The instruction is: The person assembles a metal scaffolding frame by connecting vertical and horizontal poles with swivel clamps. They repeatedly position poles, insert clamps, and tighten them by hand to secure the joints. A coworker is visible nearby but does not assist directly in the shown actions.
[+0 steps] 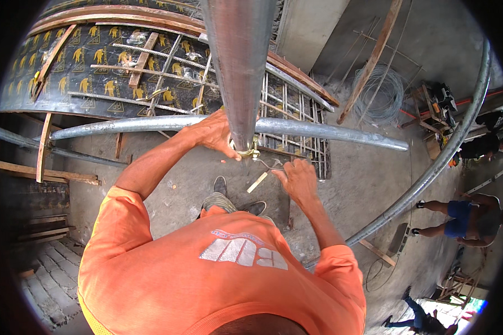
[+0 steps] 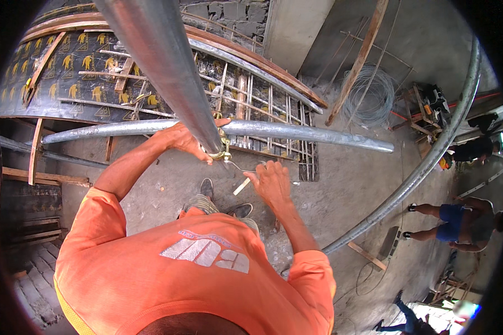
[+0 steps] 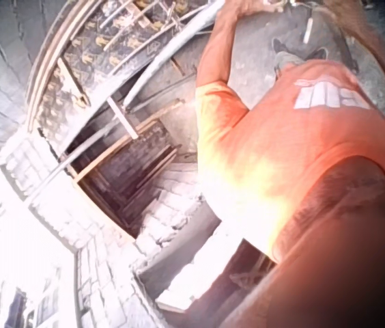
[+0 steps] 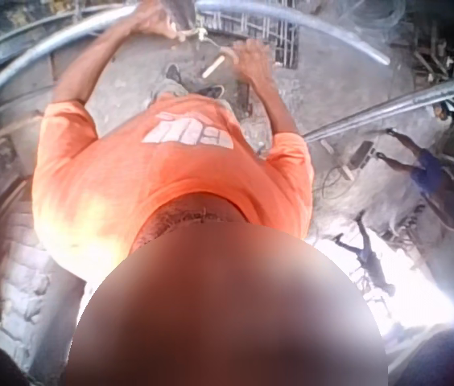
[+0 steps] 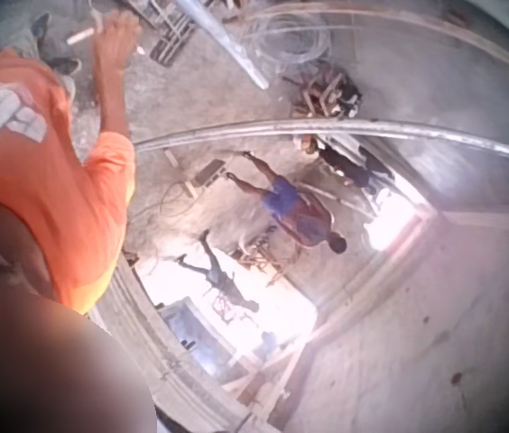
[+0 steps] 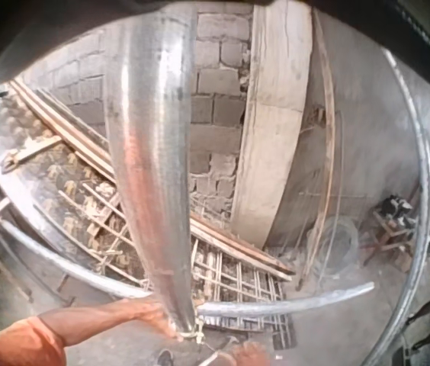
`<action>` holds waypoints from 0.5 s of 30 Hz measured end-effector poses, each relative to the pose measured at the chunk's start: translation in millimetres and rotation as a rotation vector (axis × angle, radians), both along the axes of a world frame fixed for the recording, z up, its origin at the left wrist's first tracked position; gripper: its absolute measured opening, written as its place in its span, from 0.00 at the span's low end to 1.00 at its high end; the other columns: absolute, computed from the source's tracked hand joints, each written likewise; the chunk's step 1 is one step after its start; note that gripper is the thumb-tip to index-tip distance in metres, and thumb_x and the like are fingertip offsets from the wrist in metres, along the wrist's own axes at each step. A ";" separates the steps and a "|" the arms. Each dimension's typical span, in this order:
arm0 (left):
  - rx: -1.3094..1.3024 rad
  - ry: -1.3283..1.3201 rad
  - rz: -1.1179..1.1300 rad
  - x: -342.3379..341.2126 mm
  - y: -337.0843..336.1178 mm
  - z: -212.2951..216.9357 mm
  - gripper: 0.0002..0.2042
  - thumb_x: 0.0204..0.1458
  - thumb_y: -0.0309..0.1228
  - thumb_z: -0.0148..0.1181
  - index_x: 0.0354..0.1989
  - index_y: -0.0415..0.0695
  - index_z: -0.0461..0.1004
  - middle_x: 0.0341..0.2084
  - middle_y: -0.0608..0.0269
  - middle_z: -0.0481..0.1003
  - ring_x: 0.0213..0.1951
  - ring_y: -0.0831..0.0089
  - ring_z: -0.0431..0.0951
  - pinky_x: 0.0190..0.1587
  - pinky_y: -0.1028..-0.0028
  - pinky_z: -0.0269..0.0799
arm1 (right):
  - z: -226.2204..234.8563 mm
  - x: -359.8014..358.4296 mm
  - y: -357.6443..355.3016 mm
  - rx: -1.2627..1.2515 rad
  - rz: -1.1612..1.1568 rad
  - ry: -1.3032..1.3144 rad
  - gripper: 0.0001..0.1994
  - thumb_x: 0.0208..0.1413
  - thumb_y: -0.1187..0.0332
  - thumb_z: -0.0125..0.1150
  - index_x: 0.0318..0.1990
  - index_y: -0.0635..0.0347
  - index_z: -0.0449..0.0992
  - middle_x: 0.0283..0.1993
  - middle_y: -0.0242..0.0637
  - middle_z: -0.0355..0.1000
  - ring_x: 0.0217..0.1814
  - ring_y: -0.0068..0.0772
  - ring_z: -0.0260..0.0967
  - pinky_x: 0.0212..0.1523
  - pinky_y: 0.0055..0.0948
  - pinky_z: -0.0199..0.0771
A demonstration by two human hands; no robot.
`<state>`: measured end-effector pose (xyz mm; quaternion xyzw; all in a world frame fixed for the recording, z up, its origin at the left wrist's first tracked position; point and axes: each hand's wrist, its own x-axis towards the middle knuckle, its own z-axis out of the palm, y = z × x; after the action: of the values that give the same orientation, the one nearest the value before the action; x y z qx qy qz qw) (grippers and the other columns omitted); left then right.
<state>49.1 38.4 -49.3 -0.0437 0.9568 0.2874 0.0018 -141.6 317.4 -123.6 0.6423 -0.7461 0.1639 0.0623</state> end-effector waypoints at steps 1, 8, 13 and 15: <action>0.006 -0.011 0.002 0.9 0.0 -1.3 0.64 0.30 0.54 0.83 0.80 0.56 0.51 0.57 0.45 0.76 0.61 0.47 0.74 0.64 0.50 0.68 | 19.9 -0.2 -0.3 0.069 0.006 0.036 0.23 0.60 0.44 0.63 0.29 0.56 0.77 0.30 0.37 0.67 0.34 0.43 0.69 0.36 0.44 0.66; -0.039 0.038 -0.025 1.5 -5.1 -13.0 0.63 0.31 0.50 0.84 0.80 0.56 0.51 0.55 0.48 0.77 0.57 0.49 0.77 0.59 0.51 0.71 | 102.2 22.7 -26.5 0.229 0.055 0.264 0.19 0.59 0.47 0.65 0.30 0.55 0.80 0.28 0.33 0.70 0.35 0.38 0.73 0.34 0.40 0.69; -0.007 0.037 -0.018 1.3 0.9 -6.1 0.64 0.30 0.52 0.84 0.79 0.55 0.51 0.58 0.47 0.76 0.60 0.47 0.74 0.61 0.50 0.69 | 76.7 0.9 -19.8 0.106 0.100 0.196 0.18 0.58 0.49 0.67 0.28 0.55 0.78 0.28 0.35 0.72 0.36 0.40 0.75 0.37 0.45 0.73; -0.095 0.105 -0.028 1.4 3.5 -2.2 0.64 0.30 0.53 0.83 0.79 0.55 0.51 0.58 0.46 0.75 0.63 0.46 0.70 0.63 0.48 0.67 | 46.7 -11.2 -14.0 0.066 0.081 0.074 0.19 0.58 0.50 0.67 0.26 0.56 0.76 0.28 0.36 0.73 0.37 0.41 0.75 0.40 0.50 0.74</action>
<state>50.4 41.8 -51.5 -0.0154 0.9687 0.2435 -0.0464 -152.7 303.4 -76.9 0.6792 -0.7218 0.1177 0.0620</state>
